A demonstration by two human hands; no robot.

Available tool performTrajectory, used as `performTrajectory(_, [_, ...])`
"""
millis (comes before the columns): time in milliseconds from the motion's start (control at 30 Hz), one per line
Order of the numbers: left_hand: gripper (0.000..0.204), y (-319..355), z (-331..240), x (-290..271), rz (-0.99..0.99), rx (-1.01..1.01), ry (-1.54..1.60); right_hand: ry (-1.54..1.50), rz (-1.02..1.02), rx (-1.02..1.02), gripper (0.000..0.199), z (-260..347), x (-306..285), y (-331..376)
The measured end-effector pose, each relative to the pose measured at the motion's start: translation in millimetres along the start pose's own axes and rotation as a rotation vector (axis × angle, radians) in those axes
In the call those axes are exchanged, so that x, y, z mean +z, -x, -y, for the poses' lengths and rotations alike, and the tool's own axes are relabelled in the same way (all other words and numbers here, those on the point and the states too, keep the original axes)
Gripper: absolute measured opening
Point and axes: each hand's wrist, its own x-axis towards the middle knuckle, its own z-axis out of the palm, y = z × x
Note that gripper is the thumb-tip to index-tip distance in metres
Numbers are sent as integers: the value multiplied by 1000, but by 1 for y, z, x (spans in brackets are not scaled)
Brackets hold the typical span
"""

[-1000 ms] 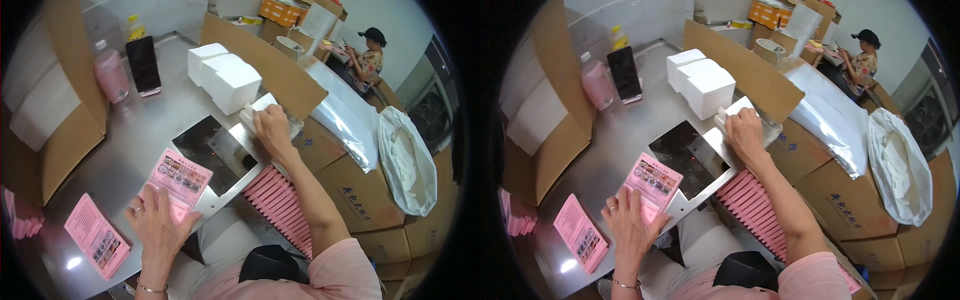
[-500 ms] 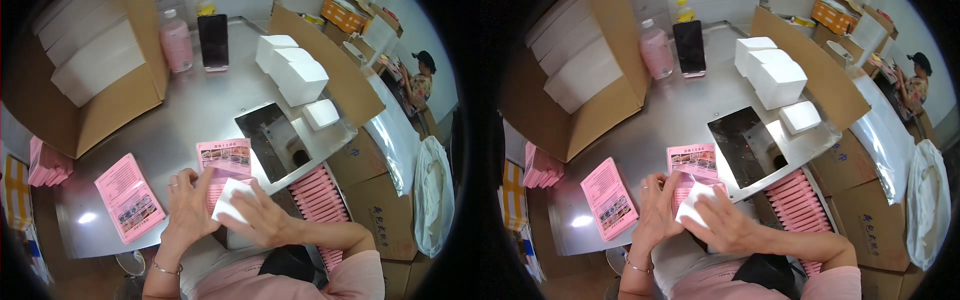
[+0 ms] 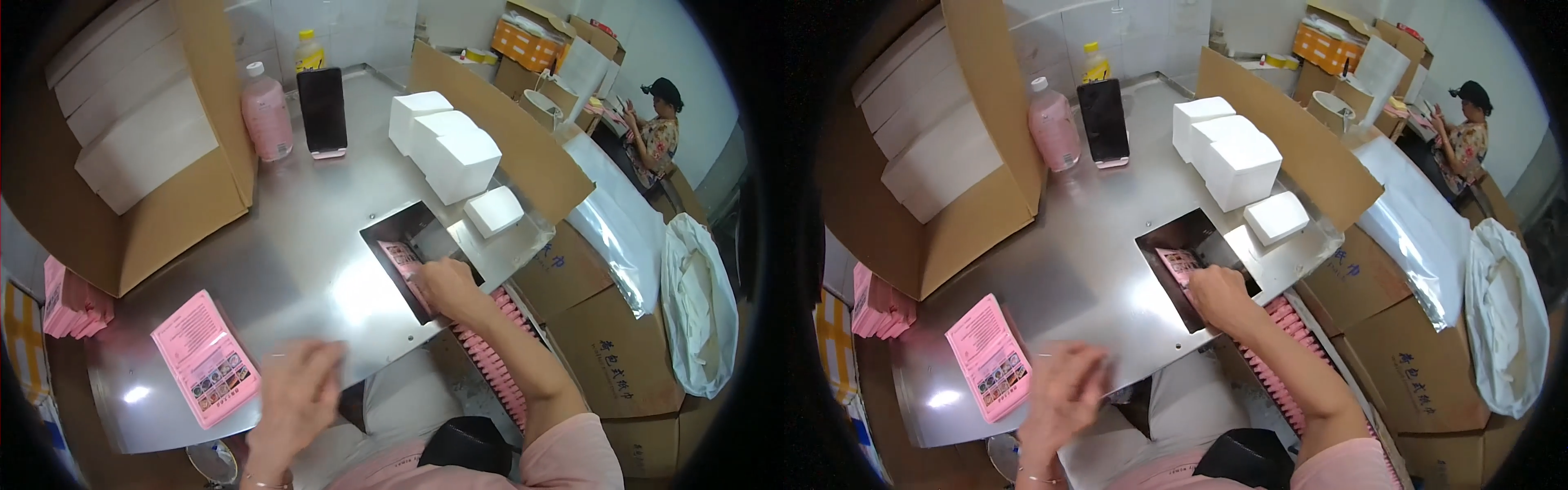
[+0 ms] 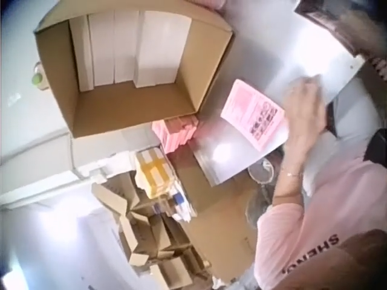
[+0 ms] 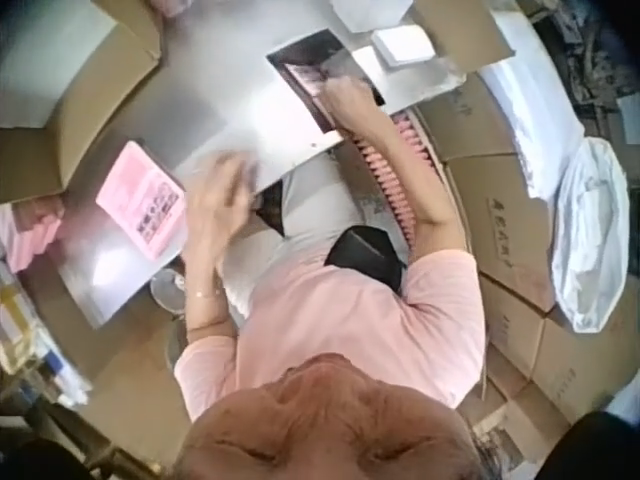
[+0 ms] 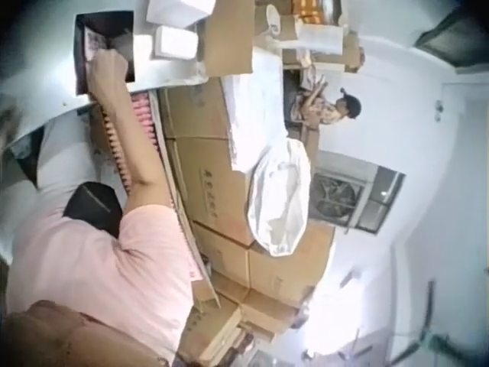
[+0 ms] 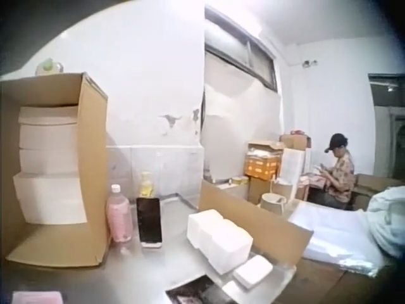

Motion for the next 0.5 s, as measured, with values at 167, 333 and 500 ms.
performTrajectory(167, [44, 39, 55, -68, -344, -287, -384, 172, -918, 52, 22, -45, -31, 12])
performTrajectory(333, [19, 63, 87, -72, 21, -393, -454, 130, -892, 85, 16, -95, -8, 9])
performTrajectory(500, [11, 12, 30, -42, -230, -396, 27, 49, -892, 58, 15, -92, -14, 0])
